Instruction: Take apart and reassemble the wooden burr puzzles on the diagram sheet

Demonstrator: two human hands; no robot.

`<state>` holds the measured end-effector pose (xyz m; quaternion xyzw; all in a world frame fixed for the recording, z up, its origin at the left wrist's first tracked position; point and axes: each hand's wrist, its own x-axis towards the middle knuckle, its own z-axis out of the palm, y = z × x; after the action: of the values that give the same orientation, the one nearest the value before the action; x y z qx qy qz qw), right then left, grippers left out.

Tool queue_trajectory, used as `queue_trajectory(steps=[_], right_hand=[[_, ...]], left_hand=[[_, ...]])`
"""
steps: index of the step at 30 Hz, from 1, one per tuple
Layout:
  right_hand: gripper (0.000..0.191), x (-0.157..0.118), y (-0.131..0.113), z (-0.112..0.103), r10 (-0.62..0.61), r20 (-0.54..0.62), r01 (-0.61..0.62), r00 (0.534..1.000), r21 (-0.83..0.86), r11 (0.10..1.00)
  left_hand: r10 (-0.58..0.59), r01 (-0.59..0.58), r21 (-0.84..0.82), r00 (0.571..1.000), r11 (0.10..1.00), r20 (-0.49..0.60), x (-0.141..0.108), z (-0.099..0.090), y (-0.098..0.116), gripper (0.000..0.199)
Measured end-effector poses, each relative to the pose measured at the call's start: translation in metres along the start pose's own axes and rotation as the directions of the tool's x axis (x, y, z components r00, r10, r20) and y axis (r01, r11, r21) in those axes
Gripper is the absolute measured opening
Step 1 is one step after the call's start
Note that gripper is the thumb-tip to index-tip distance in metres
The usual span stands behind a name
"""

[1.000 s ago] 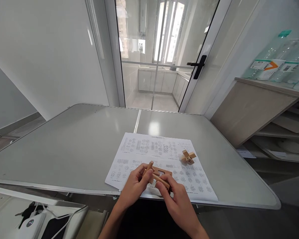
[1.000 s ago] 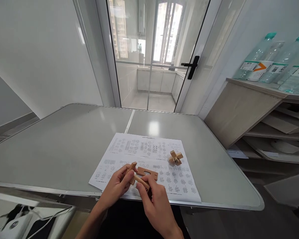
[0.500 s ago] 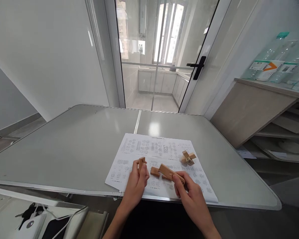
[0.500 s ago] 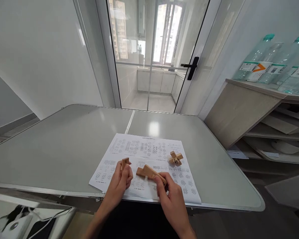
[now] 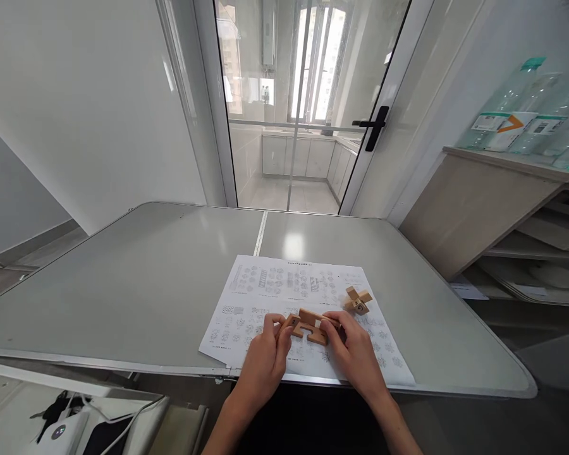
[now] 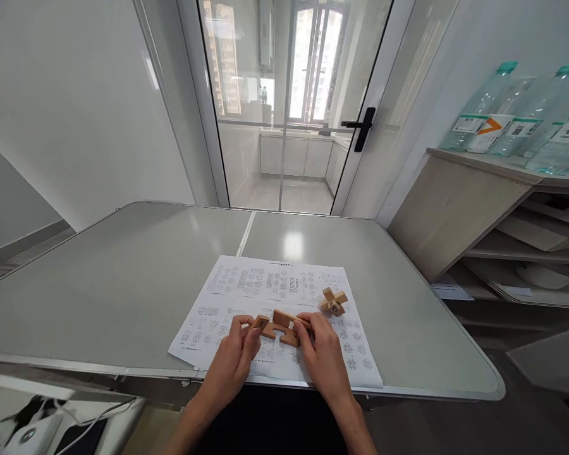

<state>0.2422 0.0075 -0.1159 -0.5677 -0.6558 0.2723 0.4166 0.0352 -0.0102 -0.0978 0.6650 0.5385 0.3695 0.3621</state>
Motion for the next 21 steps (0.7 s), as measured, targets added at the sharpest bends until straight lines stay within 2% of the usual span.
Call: queue_trajectory(steps=[2,7,14,21], right_hand=[[0.03,-0.001,0.004,0.002,0.004,-0.013,-0.004,1.0,0.001,1.0],[0.026,-0.002,0.006,0.003,-0.023,-0.002,0.023,1.0,-0.021,1.0],[0.024,-0.003,0.006,0.006,-0.071,-0.015,0.069,0.997,-0.088,0.994],[0.026,-0.001,0.009,0.008,-0.113,-0.021,0.109,0.993,-0.13,0.985]], left_hand=[[0.029,-0.029,0.013,0.999,0.999,0.02,0.0,0.0,-0.001,0.027],[0.19,-0.195,0.082,0.979,0.977,0.074,0.003,-0.005,0.009,0.029],[0.321,-0.39,0.246,0.905,0.887,0.28,0.008,-0.01,0.011,0.024],[0.368,-0.455,0.274,0.874,0.847,0.317,0.017,-0.007,0.007,0.016]])
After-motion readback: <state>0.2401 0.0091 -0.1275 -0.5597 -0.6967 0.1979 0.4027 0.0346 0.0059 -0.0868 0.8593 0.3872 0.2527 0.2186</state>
